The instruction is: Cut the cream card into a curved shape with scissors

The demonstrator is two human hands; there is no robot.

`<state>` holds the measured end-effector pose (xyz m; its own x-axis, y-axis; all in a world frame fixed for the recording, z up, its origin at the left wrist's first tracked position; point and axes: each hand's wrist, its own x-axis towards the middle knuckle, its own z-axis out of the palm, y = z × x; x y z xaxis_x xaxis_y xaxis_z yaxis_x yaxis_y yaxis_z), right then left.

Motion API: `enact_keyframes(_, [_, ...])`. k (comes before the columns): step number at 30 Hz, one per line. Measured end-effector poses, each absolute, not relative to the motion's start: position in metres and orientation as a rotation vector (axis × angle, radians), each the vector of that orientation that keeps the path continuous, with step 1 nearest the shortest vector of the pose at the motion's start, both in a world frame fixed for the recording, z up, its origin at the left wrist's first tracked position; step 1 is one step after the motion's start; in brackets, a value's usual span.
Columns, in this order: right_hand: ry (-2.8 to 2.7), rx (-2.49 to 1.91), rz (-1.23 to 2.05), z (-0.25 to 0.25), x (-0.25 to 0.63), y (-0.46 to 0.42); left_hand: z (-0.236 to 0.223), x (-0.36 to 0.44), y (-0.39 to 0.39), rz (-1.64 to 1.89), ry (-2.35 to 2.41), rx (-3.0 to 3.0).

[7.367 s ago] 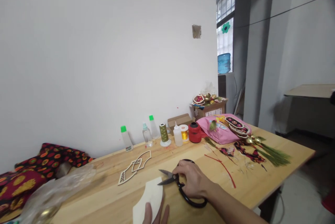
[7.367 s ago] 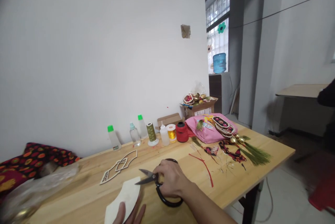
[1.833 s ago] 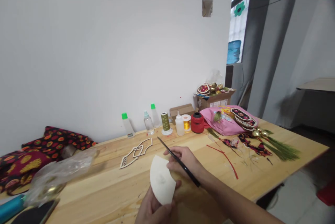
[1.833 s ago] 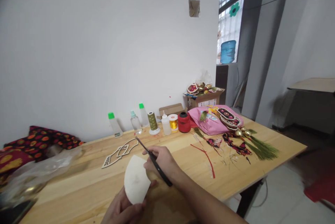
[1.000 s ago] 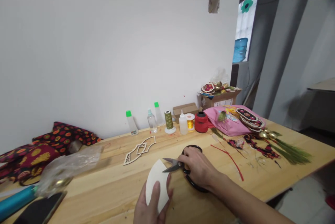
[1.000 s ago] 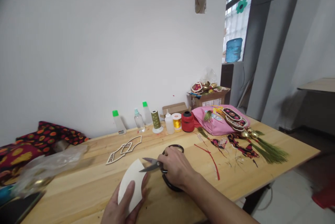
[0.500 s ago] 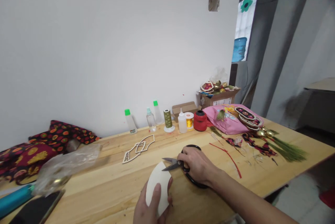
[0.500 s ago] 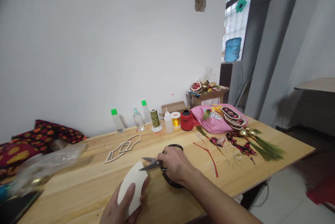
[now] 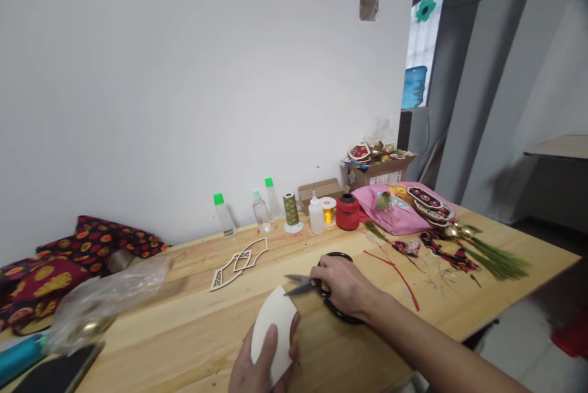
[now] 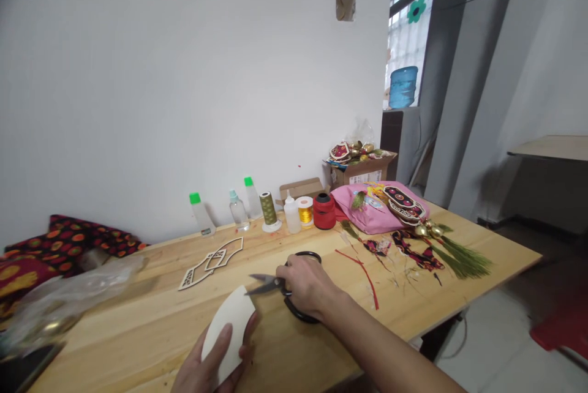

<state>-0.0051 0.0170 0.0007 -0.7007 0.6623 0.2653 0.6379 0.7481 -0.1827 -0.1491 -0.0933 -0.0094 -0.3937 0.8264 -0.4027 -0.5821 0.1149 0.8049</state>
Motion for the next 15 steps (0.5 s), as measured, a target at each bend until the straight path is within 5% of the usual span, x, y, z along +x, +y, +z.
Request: enact_keyframes(15, [-2.586,-1.106,0.063,0.0003,-0.0121,0.0196,-0.0109,-0.1546,-0.0949,1.475,1.317,0.302])
